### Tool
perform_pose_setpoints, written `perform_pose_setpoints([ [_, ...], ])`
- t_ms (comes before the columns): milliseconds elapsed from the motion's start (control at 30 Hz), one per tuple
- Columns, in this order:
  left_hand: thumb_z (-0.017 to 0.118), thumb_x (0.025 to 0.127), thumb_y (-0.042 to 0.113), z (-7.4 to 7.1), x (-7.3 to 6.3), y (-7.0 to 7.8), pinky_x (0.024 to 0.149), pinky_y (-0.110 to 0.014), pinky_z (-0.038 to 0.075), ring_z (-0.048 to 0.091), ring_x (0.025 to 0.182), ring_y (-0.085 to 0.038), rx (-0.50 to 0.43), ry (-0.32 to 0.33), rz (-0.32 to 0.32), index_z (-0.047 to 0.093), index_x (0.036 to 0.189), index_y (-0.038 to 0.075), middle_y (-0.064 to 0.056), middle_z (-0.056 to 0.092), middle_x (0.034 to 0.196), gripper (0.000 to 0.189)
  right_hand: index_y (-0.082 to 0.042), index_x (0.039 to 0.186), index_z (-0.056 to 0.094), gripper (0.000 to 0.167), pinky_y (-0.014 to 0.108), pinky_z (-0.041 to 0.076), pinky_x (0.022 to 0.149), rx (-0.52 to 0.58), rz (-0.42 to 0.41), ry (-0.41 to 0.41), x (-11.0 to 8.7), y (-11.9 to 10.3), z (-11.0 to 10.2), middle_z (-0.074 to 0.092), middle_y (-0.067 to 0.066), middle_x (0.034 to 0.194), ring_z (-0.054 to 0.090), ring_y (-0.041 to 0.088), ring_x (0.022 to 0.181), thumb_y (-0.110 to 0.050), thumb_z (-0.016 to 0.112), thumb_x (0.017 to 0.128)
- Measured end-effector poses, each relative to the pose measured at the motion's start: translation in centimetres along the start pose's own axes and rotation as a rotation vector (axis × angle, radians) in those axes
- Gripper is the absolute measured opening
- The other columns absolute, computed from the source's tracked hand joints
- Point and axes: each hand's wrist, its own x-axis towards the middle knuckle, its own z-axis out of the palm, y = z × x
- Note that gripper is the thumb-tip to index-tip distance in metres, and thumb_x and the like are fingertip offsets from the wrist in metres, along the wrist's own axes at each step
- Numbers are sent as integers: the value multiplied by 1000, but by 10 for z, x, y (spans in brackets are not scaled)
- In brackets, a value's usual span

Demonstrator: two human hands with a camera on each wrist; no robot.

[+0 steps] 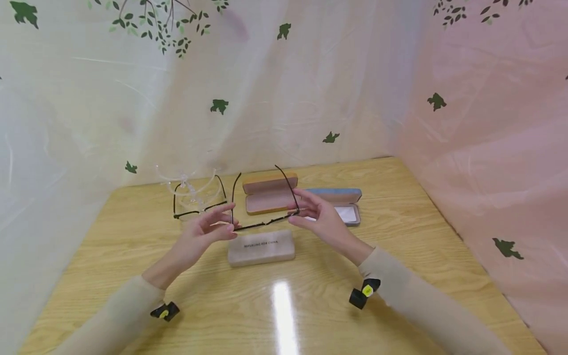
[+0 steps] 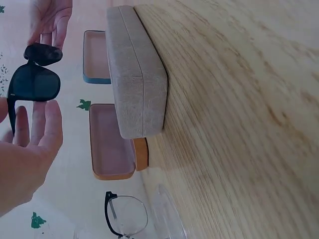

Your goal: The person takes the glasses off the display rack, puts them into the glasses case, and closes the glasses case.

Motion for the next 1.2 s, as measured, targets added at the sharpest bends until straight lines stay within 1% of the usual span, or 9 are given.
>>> perform_pose_setpoints([
  [67,64,101,9,0,2,-1,95,-45,57,63,118,-40,-48,1,-9,39,154,6,-22,61,127,59,-14,156,39,73,33,57,94,-13,-1,-1,0,1,-1,64,12,133,66,30,111,-12,76,93],
  [133,63,102,11,0,4,-2,96,-43,57,62,120,-38,-47,4,-19,35,156,7,-21,61,131,61,-13,156,39,73,33,58,93,-3,-4,-2,-1,3,-1,63,13,134,66,30,111,-11,76,93],
  [233,61,103,13,-1,5,-3,97,-41,56,60,125,-34,-31,-6,-20,37,155,4,-18,59,138,58,-10,156,39,73,34,58,93,36,-16,0,0,4,0,62,15,134,67,28,110,-7,75,92],
  [333,61,103,15,-1,4,-3,99,-40,55,56,129,-36,-36,-14,-24,37,155,4,-16,56,143,58,-7,155,38,74,34,58,92,74,-28,-2,0,5,2,61,18,134,68,25,107,-3,75,92],
  [467,68,99,15,-1,2,-3,101,-37,53,54,131,-37,-46,-24,-35,34,158,8,-14,53,148,68,-7,155,37,74,34,59,91,91,-19,-2,0,5,4,60,19,134,69,23,103,-3,75,92],
  [600,72,97,14,-1,2,-3,101,-36,52,57,129,-34,-24,-29,-39,29,160,10,-12,49,151,76,-10,156,37,74,33,59,90,87,8,3,0,3,4,60,17,135,68,21,101,-7,75,93],
  [833,65,101,16,1,3,-5,99,-35,54,64,120,-31,30,11,-10,27,159,6,-14,53,148,70,-8,158,33,75,36,59,92,140,18,-17,1,3,4,58,16,136,68,19,101,-6,73,95],
  [1033,65,101,16,-1,0,-4,97,-36,55,65,119,-29,35,29,17,29,159,5,-18,53,147,68,-14,157,36,73,37,59,93,141,34,-26,2,3,7,58,15,138,68,21,104,-9,73,95],
  [1200,67,100,17,-1,2,-5,97,-35,56,64,120,-29,45,38,28,31,158,6,-22,52,147,69,-13,159,33,75,36,58,93,141,58,-35,2,2,8,51,23,144,68,21,106,-12,73,95],
])
